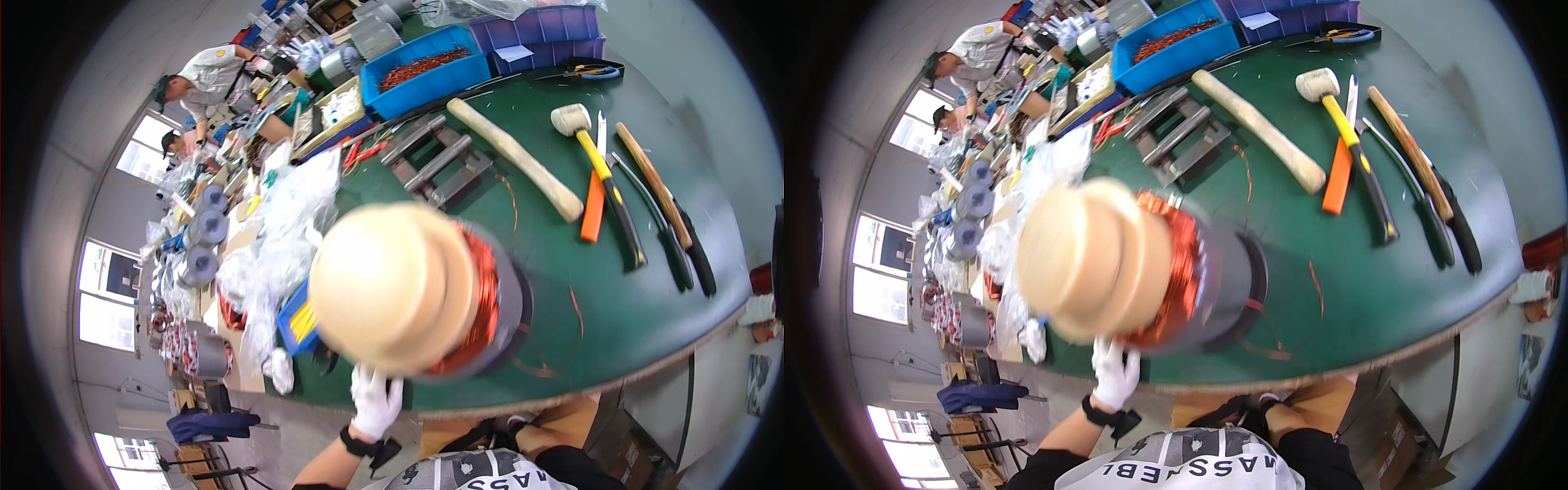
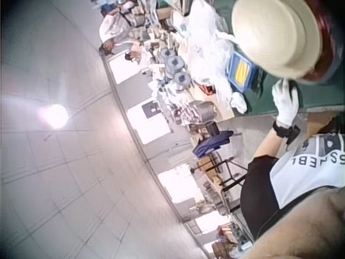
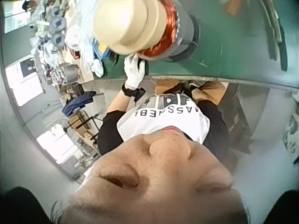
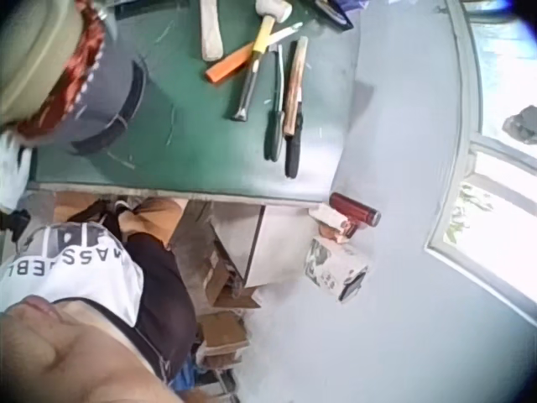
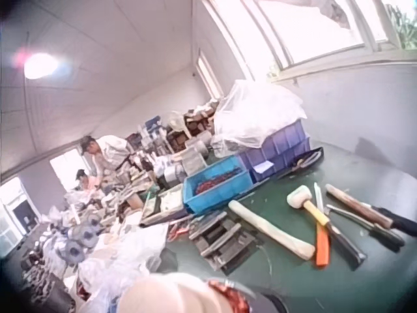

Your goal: Assembling a motor stator by inserting insulation and shaping the coils using tools.

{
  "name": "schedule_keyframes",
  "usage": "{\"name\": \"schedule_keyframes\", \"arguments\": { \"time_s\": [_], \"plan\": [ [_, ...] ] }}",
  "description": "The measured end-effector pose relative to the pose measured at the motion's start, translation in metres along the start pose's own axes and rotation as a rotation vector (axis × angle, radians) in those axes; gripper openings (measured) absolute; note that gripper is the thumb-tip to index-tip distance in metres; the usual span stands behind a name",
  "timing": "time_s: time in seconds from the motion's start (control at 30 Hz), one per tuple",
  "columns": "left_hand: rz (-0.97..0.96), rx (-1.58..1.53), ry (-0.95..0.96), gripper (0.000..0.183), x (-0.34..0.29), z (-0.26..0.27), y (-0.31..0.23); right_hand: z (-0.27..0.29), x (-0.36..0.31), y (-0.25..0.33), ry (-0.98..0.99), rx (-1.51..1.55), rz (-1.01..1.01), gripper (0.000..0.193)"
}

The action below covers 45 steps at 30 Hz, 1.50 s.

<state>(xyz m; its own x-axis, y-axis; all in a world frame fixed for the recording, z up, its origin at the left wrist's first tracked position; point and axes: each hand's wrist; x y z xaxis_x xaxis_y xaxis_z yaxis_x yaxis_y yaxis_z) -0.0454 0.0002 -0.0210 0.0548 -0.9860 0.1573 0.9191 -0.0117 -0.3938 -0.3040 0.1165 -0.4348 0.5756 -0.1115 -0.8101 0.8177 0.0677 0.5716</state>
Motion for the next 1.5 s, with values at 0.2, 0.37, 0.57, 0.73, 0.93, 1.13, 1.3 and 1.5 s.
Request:
{"name": "schedule_keyframes", "arguments": {
  "time_s": [0.2, 0.37, 0.57, 0.73, 0.93, 1.13, 1.3, 1.5],
  "plan": [
    [0.560, -0.655, 0.118, 0.044, -0.040, -0.023, 0.011, 0.077, -0.133, 0.001, 0.066, -0.097, -0.096, 0.039],
    [0.464, -0.510, 0.190, 0.044, -0.049, -0.039, 0.034, 0.114, -0.173, -0.012, 0.016, -0.133, -0.172, 0.038],
    [-0.015, -0.075, -0.036, 0.045, 0.008, -0.005, -0.006, 0.131, -0.147, -0.021, -0.173, -0.220, -0.174, 0.037],
    [-0.093, -0.165, -0.196, 0.043, 0.027, 0.005, -0.025, 0.130, -0.052, -0.030, -0.948, -0.323, 0.222, 0.037],
    [-0.196, -0.250, -0.501, 0.038, 0.042, 0.074, -0.051, 0.191, -0.304, 0.118, -0.786, -0.101, 0.310, 0.034],
    [-0.387, -0.315, -0.534, 0.074, 0.118, 0.113, -0.121, 0.223, -0.394, 0.164, -1.645, 0.076, 0.372, 0.014],
    [-0.139, -0.423, -0.270, 0.085, 0.140, 0.125, -0.145, 0.243, -0.351, 0.161, -1.789, -0.530, 0.130, 0.010],
    [-0.146, -0.477, -0.382, 0.079, 0.146, 0.115, -0.143, 0.248, -0.342, 0.155, -1.820, -0.488, 0.186, 0.009]
  ]
}}
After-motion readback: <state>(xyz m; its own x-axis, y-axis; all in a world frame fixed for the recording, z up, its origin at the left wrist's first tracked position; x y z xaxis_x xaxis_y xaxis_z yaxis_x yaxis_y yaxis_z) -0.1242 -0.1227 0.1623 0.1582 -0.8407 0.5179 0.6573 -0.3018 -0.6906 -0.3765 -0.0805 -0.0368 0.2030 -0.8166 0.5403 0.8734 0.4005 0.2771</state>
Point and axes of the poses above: each hand's wrist, its own x-axis towards the middle knuckle, its own z-axis out of the back of the hand, y = z × x, and after that the axes turned 11 degrees about -x, right-handed
